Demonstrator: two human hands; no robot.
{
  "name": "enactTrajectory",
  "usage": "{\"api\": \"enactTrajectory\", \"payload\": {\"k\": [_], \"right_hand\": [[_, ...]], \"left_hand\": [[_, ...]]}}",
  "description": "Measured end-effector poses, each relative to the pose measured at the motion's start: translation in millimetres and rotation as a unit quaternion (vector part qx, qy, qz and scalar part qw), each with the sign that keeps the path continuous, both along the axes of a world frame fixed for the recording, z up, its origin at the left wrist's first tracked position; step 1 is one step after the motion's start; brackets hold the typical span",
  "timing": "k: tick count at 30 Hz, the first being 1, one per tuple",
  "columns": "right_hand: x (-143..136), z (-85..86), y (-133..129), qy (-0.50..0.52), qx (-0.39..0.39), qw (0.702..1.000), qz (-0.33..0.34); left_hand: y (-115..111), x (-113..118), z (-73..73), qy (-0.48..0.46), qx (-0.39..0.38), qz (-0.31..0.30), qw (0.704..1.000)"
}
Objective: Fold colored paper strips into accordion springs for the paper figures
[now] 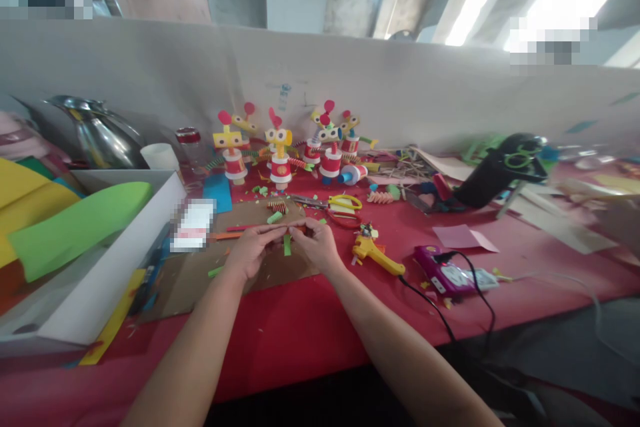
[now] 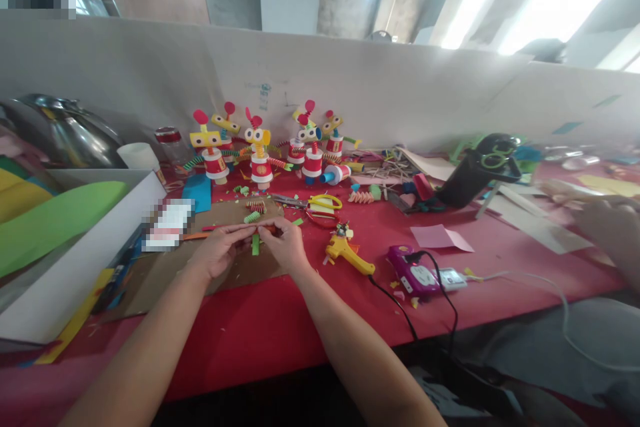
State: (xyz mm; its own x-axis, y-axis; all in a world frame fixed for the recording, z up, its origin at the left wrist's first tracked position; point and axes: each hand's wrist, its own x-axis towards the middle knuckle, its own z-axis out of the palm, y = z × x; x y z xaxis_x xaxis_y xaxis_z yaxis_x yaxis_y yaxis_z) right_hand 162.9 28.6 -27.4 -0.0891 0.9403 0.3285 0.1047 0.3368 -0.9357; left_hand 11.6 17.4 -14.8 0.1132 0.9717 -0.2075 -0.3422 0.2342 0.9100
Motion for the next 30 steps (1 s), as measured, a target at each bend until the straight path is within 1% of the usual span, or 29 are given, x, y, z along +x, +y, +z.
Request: {"api": "enactTrajectory", "payload": {"k": [2, 4, 5, 7, 9, 10, 14, 20, 24, 27, 30], "right_hand": [[0.5, 0.9, 0.0, 0.007, -0.011, 1.000, 0.018], [1.4, 1.7, -0.4, 0.011, 0.003, 1.000, 0.029], [2.0, 1.9, -0.7, 0.008, 0.026, 0.999, 0.026], [3.4, 2.2, -1.3, -0.011, 0.098, 0.995, 0.005], [4.5, 1.9, -1.6, -0.039, 0.167, 0.985, -0.012], [4.8, 1.4, -1.5, -0.051, 0.189, 0.981, -0.013], [5.1, -2.4, 0.3, -0.089, 0.229, 0.969, 0.003], [8.3, -1.6, 0.8, -0.115, 0.288, 0.951, -0.020], [8.6, 1.2, -1.3, -0.119, 0.289, 0.950, -0.024], [6.6, 0.9, -1.7, -0.105, 0.252, 0.962, -0.028], [3.8, 0.1, -0.7, -0.063, 0.210, 0.975, -0.029]], "left_hand": [[-0.2, 0.9, 0.4, -0.005, 0.000, 0.005, 1.000], [-0.2, 1.4, 0.7, -0.008, -0.001, 0.012, 1.000], [0.0, 1.3, 0.7, -0.009, -0.002, 0.017, 1.000], [0.8, 0.4, 0.6, -0.011, 0.000, 0.028, 1.000], [1.9, -0.7, 0.4, -0.015, 0.003, 0.039, 0.999], [2.5, -1.2, 0.4, -0.018, 0.003, 0.044, 0.999], [3.4, -1.4, 0.1, -0.020, -0.006, 0.056, 0.998], [1.2, 1.1, 1.0, 0.001, 0.003, 0.055, 0.998], [-0.7, 3.1, 2.7, -0.002, 0.014, 0.069, 0.997], [-1.9, 4.7, 4.0, -0.011, 0.020, 0.072, 0.997], [-2.9, 5.9, 4.8, -0.032, 0.022, 0.068, 0.997]]}}
